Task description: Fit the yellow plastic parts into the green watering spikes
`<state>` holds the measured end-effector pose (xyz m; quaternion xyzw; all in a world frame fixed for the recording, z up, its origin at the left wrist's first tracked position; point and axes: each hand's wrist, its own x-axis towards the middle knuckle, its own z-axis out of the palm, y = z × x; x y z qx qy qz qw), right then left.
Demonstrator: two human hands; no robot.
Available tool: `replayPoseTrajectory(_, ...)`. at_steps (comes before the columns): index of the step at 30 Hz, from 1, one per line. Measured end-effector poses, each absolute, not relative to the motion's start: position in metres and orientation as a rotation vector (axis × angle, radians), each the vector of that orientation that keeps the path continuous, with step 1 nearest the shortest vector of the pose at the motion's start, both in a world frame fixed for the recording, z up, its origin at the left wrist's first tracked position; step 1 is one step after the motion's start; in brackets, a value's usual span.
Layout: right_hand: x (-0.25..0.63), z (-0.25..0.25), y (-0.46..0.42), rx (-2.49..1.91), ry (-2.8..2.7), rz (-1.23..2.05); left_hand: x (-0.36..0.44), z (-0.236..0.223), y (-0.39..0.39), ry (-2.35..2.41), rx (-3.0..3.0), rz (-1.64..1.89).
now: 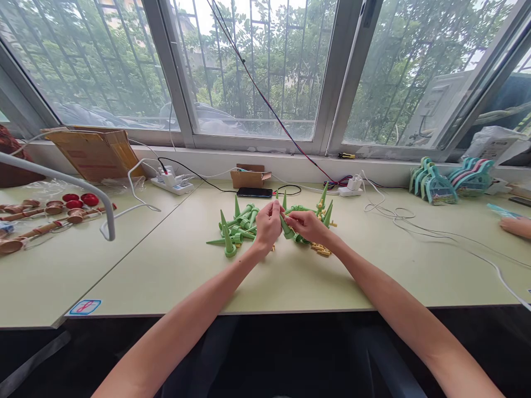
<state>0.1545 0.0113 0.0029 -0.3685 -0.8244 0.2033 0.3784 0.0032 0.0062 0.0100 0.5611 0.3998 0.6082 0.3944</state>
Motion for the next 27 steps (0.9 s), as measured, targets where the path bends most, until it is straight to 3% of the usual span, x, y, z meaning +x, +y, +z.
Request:
replayPoseTrajectory(21,0.1537,0.0006,0.0142,-0.987,-2.048,0.486,0.0050,0.0081,0.0062,0.884,1.397,1.475)
replayPoseTrajectory(27,0.1535,0.0045,0.0097,-1.013,-2.005,0.608,0.0049,0.0098,0.0085,0.918,1.317,1.529)
